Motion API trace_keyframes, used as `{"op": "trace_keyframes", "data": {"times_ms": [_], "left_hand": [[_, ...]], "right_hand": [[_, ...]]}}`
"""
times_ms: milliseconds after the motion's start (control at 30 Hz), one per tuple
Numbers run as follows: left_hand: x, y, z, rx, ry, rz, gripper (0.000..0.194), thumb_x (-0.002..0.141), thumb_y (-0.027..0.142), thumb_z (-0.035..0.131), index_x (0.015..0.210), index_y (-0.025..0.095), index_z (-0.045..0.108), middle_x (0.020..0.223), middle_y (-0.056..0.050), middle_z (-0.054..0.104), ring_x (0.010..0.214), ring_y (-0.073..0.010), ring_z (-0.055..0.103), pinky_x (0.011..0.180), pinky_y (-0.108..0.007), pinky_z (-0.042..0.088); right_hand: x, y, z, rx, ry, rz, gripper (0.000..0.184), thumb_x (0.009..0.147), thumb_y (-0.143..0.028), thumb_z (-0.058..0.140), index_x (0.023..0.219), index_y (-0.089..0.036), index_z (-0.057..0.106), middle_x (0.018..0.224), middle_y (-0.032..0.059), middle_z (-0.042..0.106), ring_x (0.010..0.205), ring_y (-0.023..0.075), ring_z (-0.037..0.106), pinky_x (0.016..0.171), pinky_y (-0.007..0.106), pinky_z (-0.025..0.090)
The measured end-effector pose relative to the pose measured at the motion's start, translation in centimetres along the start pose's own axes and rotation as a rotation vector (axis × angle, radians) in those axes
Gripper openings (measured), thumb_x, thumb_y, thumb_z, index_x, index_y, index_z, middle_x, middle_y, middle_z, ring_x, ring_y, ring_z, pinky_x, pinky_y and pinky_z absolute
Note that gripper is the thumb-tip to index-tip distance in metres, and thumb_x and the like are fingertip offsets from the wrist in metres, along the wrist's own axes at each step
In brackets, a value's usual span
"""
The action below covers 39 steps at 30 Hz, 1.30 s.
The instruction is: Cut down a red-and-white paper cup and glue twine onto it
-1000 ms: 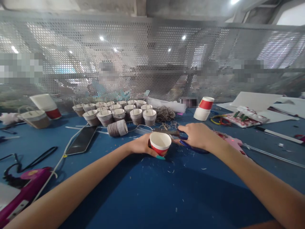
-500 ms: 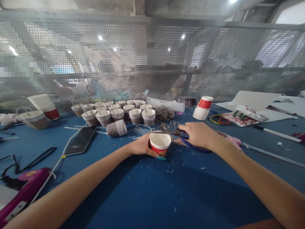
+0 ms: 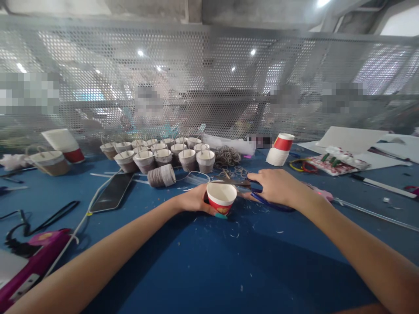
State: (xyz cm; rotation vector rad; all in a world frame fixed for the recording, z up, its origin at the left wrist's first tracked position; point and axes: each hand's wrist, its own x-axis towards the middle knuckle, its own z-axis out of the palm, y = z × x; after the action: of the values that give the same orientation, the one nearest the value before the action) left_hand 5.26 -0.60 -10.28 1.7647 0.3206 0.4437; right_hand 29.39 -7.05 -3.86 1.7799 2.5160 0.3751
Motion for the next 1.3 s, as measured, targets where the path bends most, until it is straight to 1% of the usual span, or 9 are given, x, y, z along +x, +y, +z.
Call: {"op": "trace_keyframes", "data": {"times_ms": [167,333,533,733,833,967,1200,1267,1300], "left_hand": [[0.0,0.1,0.1,-0.013,0.002,0.007,0.068,0.058,0.020,0.080,0.119,0.014,0.050,0.113,-0.013,0.062,0.103,-0.0227,0.059,0.094,-0.038,0.043],[0.0,0.1,0.1,-0.043,0.003,-0.001,0.071,0.059,0.017,0.080,0.122,0.015,0.047,0.115,-0.014,0.060,0.104,-0.0224,0.059,0.094,-0.039,0.043],[0.0,-0.1,0.1,-0.055,-0.006,0.026,0.072,0.058,0.017,0.080,0.122,0.015,0.047,0.114,-0.013,0.061,0.103,-0.0229,0.058,0.094,-0.040,0.041],[0.0,0.0,0.1,-0.061,-0.009,0.004,0.067,0.060,0.018,0.079,0.120,0.015,0.049,0.109,-0.011,0.063,0.100,-0.0217,0.059,0.091,-0.037,0.043],[-0.1,0.0,0.2,-0.047,0.002,-0.005,0.063,0.060,0.017,0.079,0.117,0.014,0.051,0.108,-0.011,0.063,0.098,-0.0208,0.059,0.089,-0.035,0.044],[-0.1,0.0,0.1,-0.026,-0.007,-0.017,0.061,0.061,0.019,0.078,0.116,0.013,0.052,0.107,-0.012,0.064,0.098,-0.0215,0.060,0.090,-0.037,0.044],[-0.1,0.5,0.2,-0.028,-0.017,0.005,0.065,0.059,0.018,0.079,0.117,0.014,0.051,0.109,-0.012,0.063,0.100,-0.0222,0.059,0.092,-0.039,0.042],[0.0,0.5,0.5,-0.028,0.000,0.037,0.069,0.056,0.019,0.080,0.118,0.015,0.050,0.109,-0.011,0.062,0.101,-0.0227,0.058,0.092,-0.039,0.042],[0.0,0.5,0.7,-0.031,0.027,0.063,0.073,0.053,0.020,0.082,0.118,0.015,0.050,0.110,-0.011,0.062,0.102,-0.0233,0.057,0.092,-0.039,0.042]], "right_hand": [[-0.3,0.0,0.0,-0.021,-0.016,0.008,0.044,0.081,-0.057,0.037,0.094,-0.022,0.060,0.076,0.0091,0.063,0.063,0.0229,0.059,0.050,0.029,0.028],[-0.5,-0.2,-0.4,-0.068,0.006,0.009,0.044,0.081,-0.057,0.037,0.092,-0.021,0.059,0.075,0.0093,0.062,0.063,0.0225,0.058,0.050,0.029,0.027],[-0.3,-0.2,0.1,-0.058,0.011,0.010,0.044,0.081,-0.056,0.036,0.093,-0.020,0.059,0.074,0.0094,0.062,0.063,0.0228,0.058,0.051,0.029,0.027],[-0.2,0.0,0.5,-0.043,0.027,0.012,0.043,0.081,-0.058,0.037,0.092,-0.022,0.059,0.072,0.0079,0.063,0.060,0.0212,0.057,0.048,0.028,0.023],[-0.1,-0.1,0.5,-0.038,0.016,0.018,0.042,0.081,-0.057,0.037,0.090,-0.022,0.059,0.072,0.0078,0.064,0.059,0.0206,0.057,0.048,0.028,0.021],[0.0,0.0,0.6,-0.024,-0.001,0.008,0.040,0.081,-0.055,0.037,0.089,-0.022,0.059,0.073,0.0079,0.065,0.060,0.0206,0.057,0.049,0.028,0.022],[0.0,0.2,0.5,-0.055,0.023,-0.003,0.043,0.080,-0.054,0.038,0.093,-0.019,0.058,0.076,0.0098,0.062,0.064,0.0224,0.058,0.051,0.029,0.025],[0.0,0.1,0.4,-0.062,0.022,0.007,0.042,0.081,-0.055,0.037,0.092,-0.019,0.058,0.075,0.0096,0.062,0.063,0.0224,0.058,0.051,0.029,0.025],[0.0,0.1,0.3,-0.066,0.020,0.013,0.042,0.081,-0.055,0.037,0.091,-0.019,0.058,0.074,0.0094,0.063,0.063,0.0222,0.058,0.051,0.029,0.025]]}}
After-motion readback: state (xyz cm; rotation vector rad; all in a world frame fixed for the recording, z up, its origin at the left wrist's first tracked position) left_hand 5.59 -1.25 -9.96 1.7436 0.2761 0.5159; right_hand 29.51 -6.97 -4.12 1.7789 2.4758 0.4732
